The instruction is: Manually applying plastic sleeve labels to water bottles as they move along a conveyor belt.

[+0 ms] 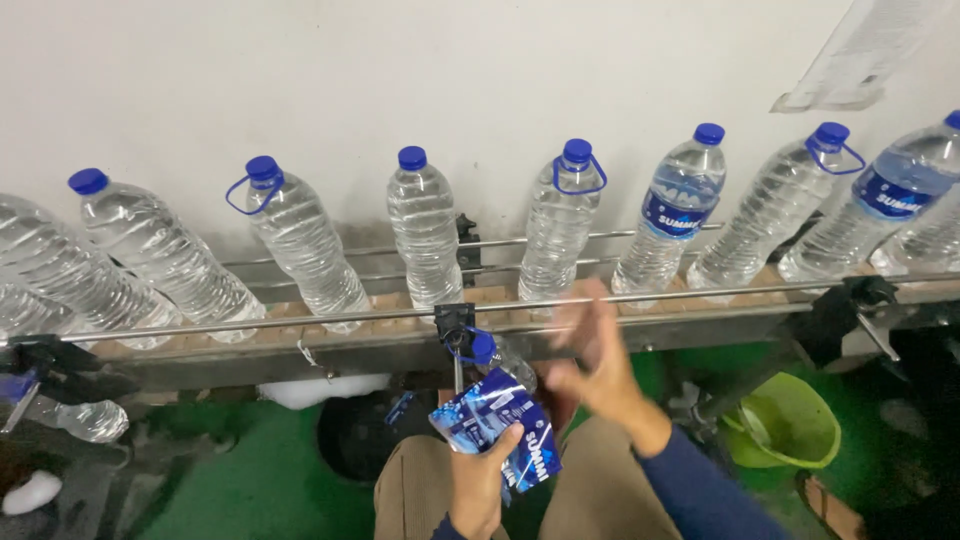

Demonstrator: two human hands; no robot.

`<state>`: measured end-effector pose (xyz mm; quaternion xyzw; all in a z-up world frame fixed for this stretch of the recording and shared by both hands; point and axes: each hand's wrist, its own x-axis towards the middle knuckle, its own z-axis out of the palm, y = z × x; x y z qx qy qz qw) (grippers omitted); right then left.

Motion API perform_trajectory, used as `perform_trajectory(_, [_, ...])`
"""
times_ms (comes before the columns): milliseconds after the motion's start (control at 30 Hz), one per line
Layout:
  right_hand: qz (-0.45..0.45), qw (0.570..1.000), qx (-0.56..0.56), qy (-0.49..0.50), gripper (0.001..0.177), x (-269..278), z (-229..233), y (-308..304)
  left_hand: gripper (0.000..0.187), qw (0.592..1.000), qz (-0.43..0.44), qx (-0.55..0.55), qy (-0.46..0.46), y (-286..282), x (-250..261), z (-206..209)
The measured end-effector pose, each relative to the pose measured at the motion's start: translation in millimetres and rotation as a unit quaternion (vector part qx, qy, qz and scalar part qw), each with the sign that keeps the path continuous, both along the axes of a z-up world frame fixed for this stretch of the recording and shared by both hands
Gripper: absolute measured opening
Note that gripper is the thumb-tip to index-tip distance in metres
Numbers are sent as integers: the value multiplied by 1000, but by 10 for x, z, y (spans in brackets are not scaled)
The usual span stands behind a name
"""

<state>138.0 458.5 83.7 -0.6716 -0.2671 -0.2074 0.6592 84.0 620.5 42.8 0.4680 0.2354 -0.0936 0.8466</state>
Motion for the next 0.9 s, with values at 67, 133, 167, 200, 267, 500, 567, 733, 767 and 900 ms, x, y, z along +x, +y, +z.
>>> perform_trajectory(67, [-9, 995, -45, 91, 60, -248, -138, 279, 70, 999, 32, -27, -13, 71, 11, -37])
perform_trajectory(133, [-21, 979, -89, 182, 28, -341, -184, 433, 74, 996, 60, -53, -24, 168, 27, 4])
perform_trajectory(167, [108, 977, -28, 182, 22, -304, -170, 443, 68, 996, 80, -47, -5, 223, 32, 53])
perform_trajectory(200, [235, 955, 35, 180, 16, -268, -155, 461, 62, 994, 100, -41, 14, 285, 38, 104])
perform_trajectory(267, [267, 930, 147, 207, 13, -132, -60, 541, 57, 995, 59, -76, 20, 421, 68, 67])
perform_trajectory(500, [-234, 946, -220, 31, 5, 1071, 1349, 862, 44, 967, -109, -231, -13, 877, 10, -35])
perform_trajectory(567, [-284, 907, -310, 35, 13, 1499, 1510, 975, 40, 957, -114, -266, 9, 999, -12, -67])
perform_trajectory(733, [-311, 808, -498, -48, 48, 2103, 1167, 1200, 37, 968, -170, -181, 17, 1354, -31, 44])
perform_trajectory(767, [-318, 836, -446, -23, 61, 2016, 1151, 1233, 34, 971, -163, -175, 27, 1410, -27, 78])
perform_trajectory(900, [-269, 922, -245, 135, 93, 1709, 1058, 1321, 43, 975, -164, -133, 70, 1553, 34, 90])
